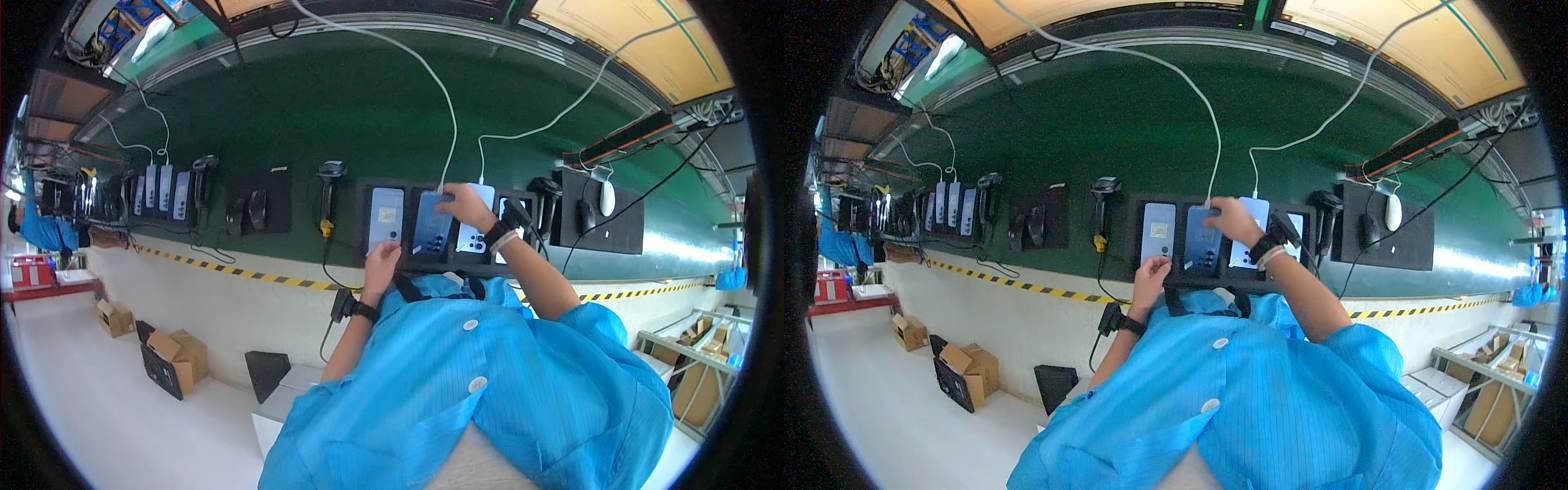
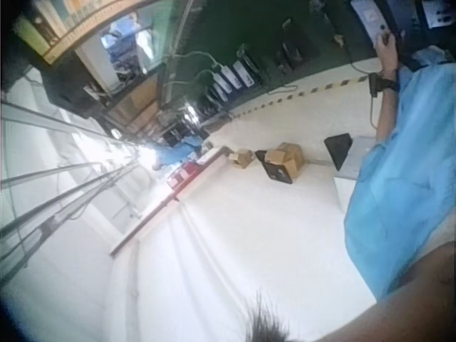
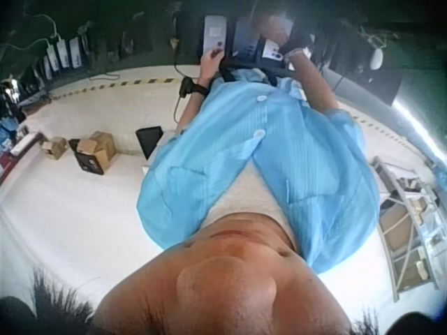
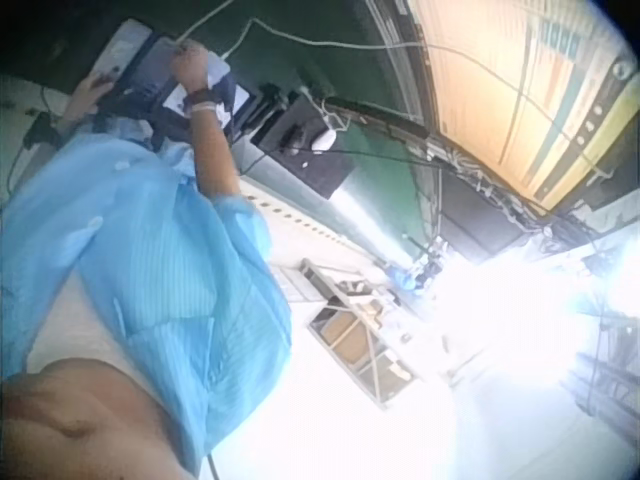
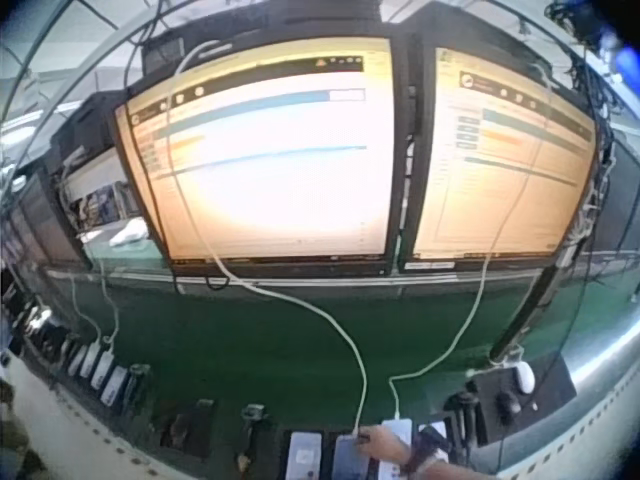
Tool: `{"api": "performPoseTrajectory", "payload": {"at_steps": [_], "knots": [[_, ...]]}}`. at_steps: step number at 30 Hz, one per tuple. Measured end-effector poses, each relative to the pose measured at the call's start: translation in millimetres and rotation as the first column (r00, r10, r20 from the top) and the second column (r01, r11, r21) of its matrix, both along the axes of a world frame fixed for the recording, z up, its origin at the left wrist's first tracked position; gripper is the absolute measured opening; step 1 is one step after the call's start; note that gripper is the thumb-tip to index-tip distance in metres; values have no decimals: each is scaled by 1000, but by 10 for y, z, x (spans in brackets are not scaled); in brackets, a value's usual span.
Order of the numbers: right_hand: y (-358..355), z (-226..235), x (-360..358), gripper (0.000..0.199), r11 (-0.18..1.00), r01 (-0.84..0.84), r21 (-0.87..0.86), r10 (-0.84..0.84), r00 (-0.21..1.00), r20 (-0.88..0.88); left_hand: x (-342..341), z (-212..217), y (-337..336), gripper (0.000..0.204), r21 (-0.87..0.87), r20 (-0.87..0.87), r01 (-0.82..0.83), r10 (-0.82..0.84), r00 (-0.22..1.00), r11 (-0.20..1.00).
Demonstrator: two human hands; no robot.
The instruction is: Testing mobile phones at a quality control bench by scanning barcodes and interacting with screen elements.
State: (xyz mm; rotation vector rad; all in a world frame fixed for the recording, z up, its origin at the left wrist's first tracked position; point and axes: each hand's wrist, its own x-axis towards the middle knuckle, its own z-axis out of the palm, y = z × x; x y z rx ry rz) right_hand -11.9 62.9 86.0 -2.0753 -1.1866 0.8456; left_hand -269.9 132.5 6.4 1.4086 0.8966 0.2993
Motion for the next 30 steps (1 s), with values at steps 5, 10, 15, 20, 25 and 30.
{"api": "performPoseTrajectory", "payload": {"at_steps": [5, 10, 15, 20, 25, 30], "knots": [[138, -179, 86, 38, 939, 279, 200, -270, 960, -74, -207, 14, -222, 16, -95, 56, -45, 50, 997, 994], [-246, -394, -336, 36, 988, -141, 56, 126, 970, 207, -388, -91, -353, 22, -220, 81, -146, 168, 982, 965], [-1101, -453, -812, 28, 912, -393, -117, 383, 918, -101, -641, -383, -563, 22, -263, -21, -184, 185, 983, 947], [-1827, -619, -1168, 36, 914, -287, -286, 242, 953, -182, -1227, -709, -1036, 35, -8, -499, 260, -229, 836, 966], [-2352, -896, -1710, 42, 893, -331, -305, 224, 914, -337, -1905, -797, -1625, 38, 11, -620, 400, -308, 722, 916], [-2531, -981, -2180, 36, 807, -553, -208, 473, 816, -332, -2359, -677, -2120, 38, 37, -609, 113, -67, 790, 993]]}}
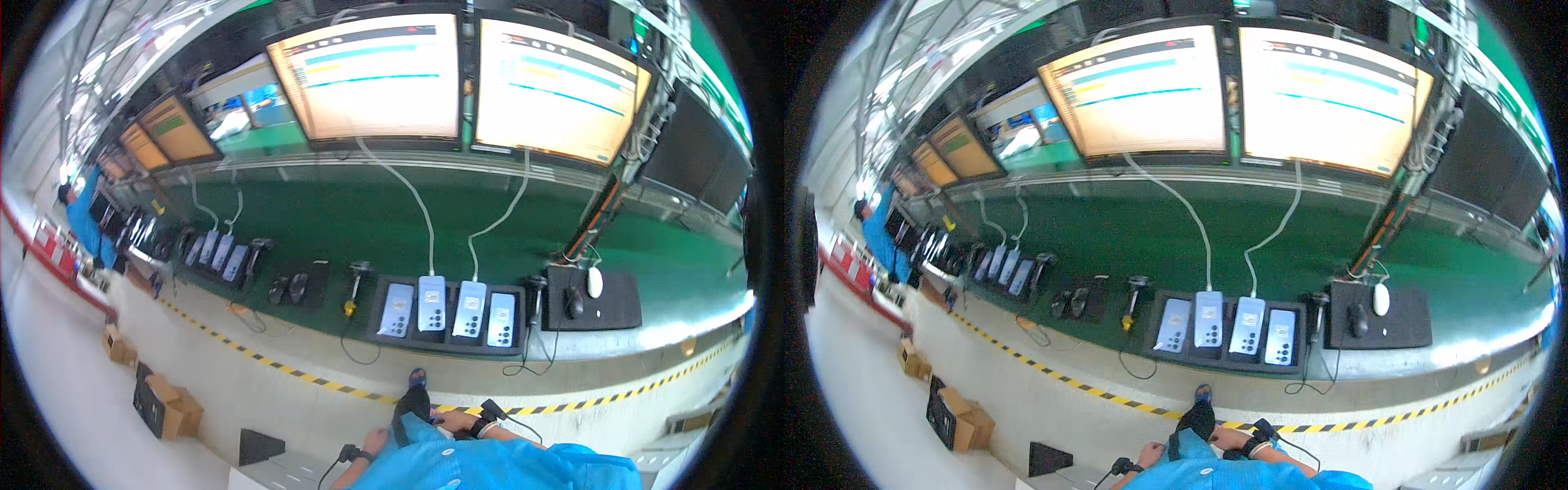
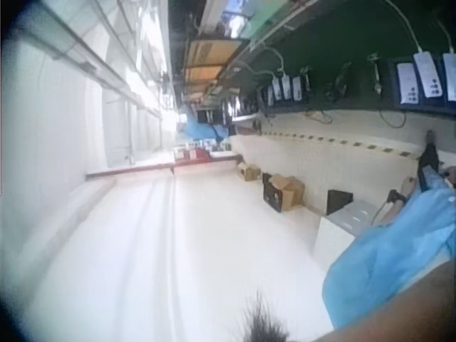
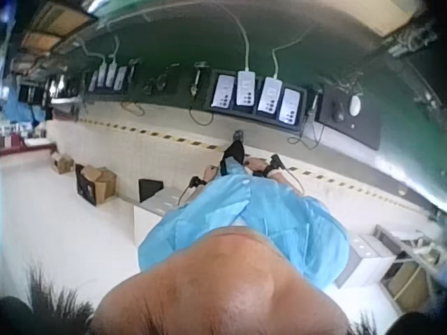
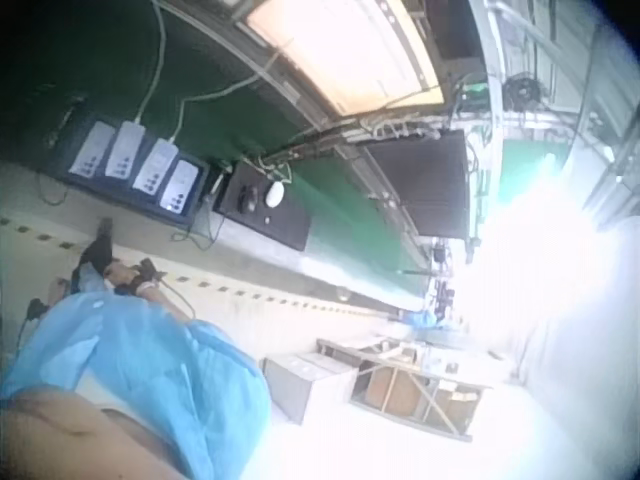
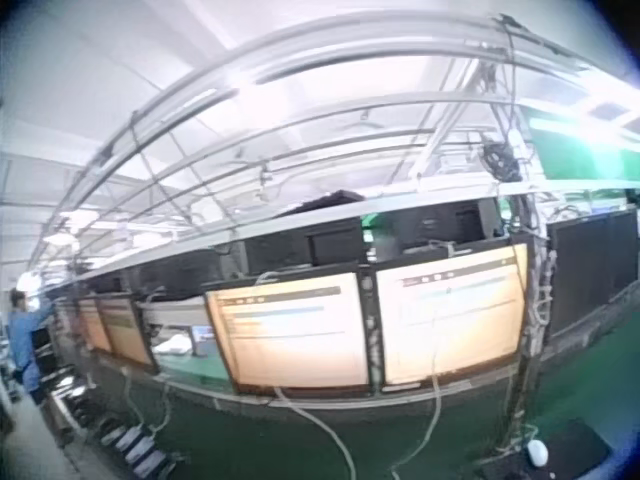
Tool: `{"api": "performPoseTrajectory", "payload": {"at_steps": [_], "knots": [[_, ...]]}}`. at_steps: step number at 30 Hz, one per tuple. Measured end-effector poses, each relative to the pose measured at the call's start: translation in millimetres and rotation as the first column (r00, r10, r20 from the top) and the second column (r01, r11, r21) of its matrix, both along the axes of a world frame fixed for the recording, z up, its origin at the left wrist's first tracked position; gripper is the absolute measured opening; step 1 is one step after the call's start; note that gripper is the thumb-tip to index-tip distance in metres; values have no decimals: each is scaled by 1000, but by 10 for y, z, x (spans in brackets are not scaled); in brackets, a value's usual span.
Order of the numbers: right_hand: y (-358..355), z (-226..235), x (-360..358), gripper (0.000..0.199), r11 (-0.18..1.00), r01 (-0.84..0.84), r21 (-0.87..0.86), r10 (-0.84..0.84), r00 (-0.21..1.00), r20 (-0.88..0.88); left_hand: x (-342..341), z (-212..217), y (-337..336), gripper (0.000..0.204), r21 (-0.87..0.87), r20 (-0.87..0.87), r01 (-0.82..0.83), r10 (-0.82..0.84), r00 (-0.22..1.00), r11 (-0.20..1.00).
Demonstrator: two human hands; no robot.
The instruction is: Testing mobile phones at a quality control bench by scanning barcodes and interacting with screen elements.
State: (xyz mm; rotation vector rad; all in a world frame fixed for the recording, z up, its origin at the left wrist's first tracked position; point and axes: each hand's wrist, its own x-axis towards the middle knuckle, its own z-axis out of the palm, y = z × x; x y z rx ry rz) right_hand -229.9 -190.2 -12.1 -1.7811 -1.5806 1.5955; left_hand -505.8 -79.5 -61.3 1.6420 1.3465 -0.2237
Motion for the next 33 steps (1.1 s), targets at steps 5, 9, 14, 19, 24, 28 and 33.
{"api": "performPoseTrajectory", "payload": {"at_steps": [5, 9, 14, 19, 24, 28, 33], "knots": [[325, 152, -239, 39, 987, -154, -45, 157, 986, 51, -431, 22, -65, 38, -27, -6, -184, 183, 983, 983], [762, 235, -616, 44, 935, -331, -130, 337, 941, 23, -831, -22, -44, 34, 61, 1, -452, 453, 892, 890], [1545, 139, -1479, 41, 785, -613, -93, 615, 789, -5, -1442, 38, -29, 33, 61, 77, -684, 680, 729, 727], [2579, 59, -2671, 41, 655, -756, -13, 755, 653, 51, -2439, 48, 360, 32, -51, 164, -810, 805, 570, 584], [3602, 208, -3863, 42, 571, -819, 60, 808, 574, 133, -3488, -86, 927, 32, -209, 311, -860, 865, 393, 466], [4223, 373, -4448, 43, 718, -686, 121, 677, 728, 109, -3846, -192, 1193, 32, -223, 249, -708, 741, 623, 670], [4916, 306, -4632, 41, 764, -645, 15, 644, 765, 27, -4150, -254, 1685, 35, -19, 367, -404, 382, 848, 915]]}}
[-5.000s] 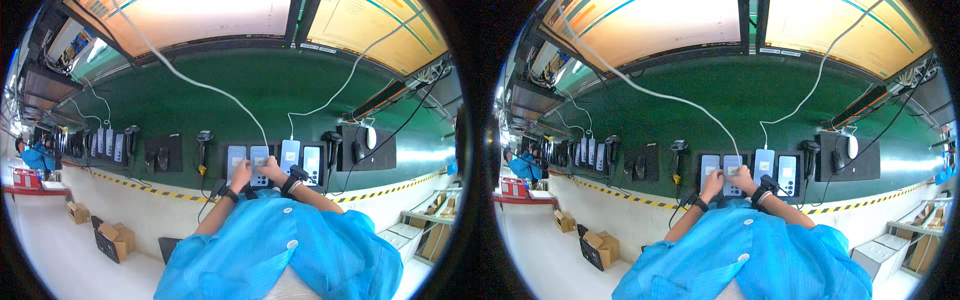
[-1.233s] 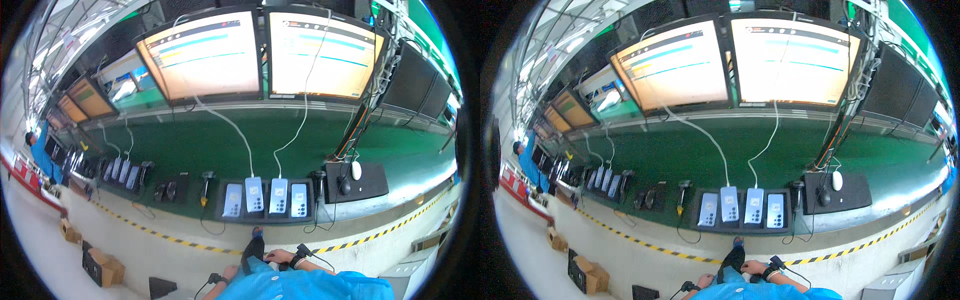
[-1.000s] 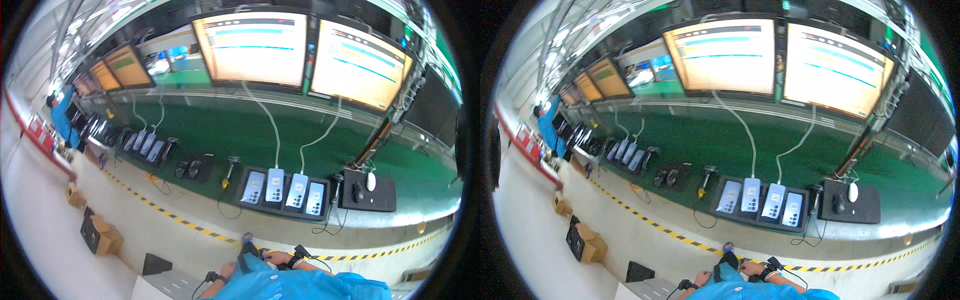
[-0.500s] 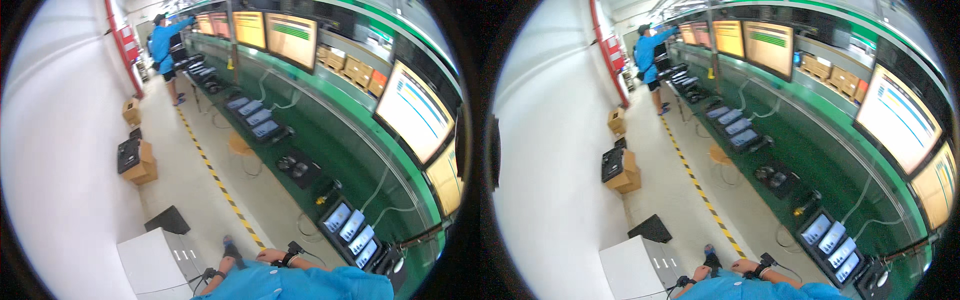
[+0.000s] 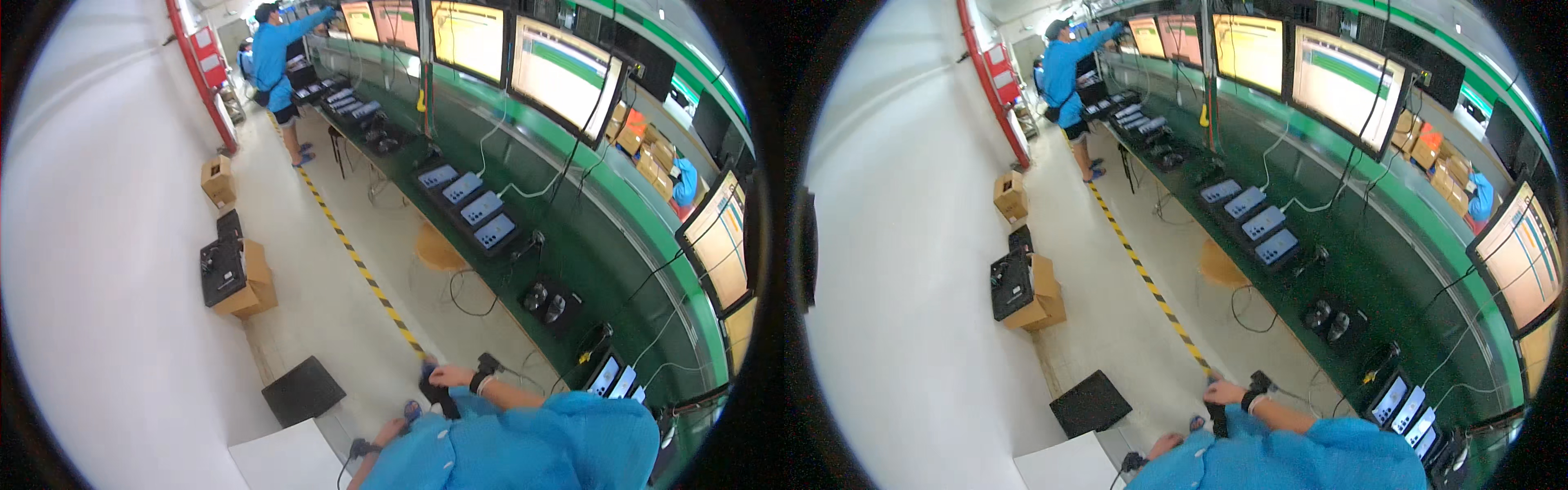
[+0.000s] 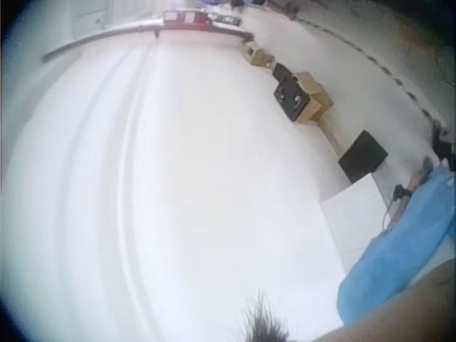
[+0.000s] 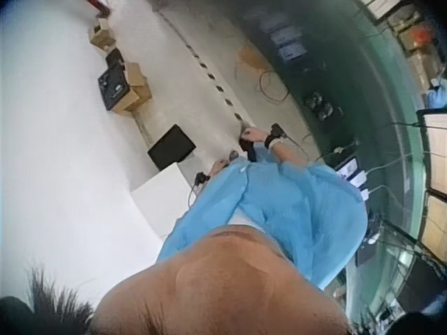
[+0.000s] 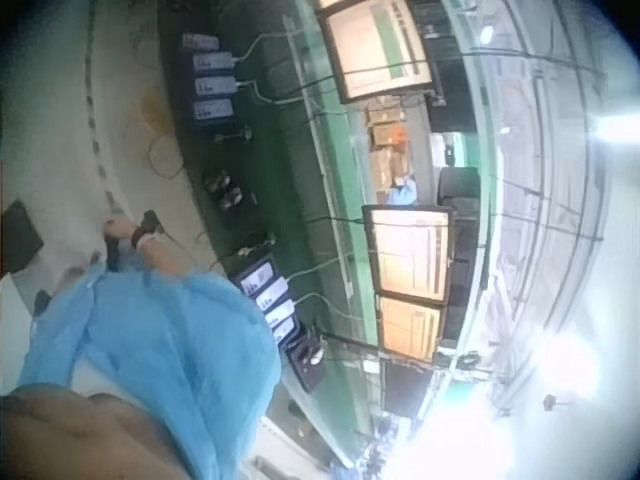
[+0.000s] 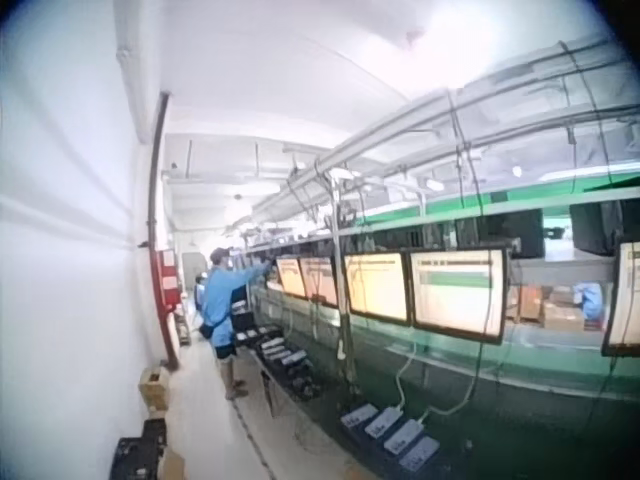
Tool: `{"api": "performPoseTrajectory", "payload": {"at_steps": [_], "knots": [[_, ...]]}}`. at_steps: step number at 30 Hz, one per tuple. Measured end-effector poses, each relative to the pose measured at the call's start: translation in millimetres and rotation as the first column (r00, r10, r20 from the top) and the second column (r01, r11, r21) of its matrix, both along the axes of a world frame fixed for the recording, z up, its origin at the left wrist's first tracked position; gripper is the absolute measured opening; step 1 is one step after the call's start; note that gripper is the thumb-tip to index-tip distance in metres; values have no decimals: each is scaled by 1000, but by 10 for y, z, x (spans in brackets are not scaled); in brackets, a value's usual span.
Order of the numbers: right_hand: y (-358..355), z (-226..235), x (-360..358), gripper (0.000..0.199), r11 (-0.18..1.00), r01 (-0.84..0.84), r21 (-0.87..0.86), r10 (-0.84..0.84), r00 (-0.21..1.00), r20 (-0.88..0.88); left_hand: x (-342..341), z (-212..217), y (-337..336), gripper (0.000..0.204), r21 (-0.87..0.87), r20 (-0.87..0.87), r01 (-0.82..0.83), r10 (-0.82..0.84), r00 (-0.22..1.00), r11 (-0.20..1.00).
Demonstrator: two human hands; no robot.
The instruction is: Testing mobile phones at a quality control bench by scanning barcodes and interacting with screen elements.
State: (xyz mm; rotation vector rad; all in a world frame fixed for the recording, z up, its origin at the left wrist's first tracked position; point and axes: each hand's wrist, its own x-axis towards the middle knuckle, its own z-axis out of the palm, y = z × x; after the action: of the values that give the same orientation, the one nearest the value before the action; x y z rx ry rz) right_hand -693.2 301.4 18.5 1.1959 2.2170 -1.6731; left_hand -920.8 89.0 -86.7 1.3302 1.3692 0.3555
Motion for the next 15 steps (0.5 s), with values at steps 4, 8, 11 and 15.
{"api": "performPoseTrajectory", "payload": {"at_steps": [4, 8, 11, 15], "knots": [[702, -164, 23, 39, 931, 220, -292, -227, 974, 11, -283, 57, 864, 34, -81, 118, -77, 86, 989, 994], [1829, -280, 66, 33, 686, 513, -517, -623, 781, -51, -483, 194, 1924, 35, -145, 196, -206, 232, 953, 968], [2631, -306, 8, 29, 510, 718, -472, -801, 597, 43, -789, 369, 2710, 34, -221, -68, -180, 169, 983, 958], [3792, -174, 91, 23, 779, 209, 590, -224, 973, -50, -1184, 474, 3729, 32, -351, 130, -285, 349, 928, 892]]}}
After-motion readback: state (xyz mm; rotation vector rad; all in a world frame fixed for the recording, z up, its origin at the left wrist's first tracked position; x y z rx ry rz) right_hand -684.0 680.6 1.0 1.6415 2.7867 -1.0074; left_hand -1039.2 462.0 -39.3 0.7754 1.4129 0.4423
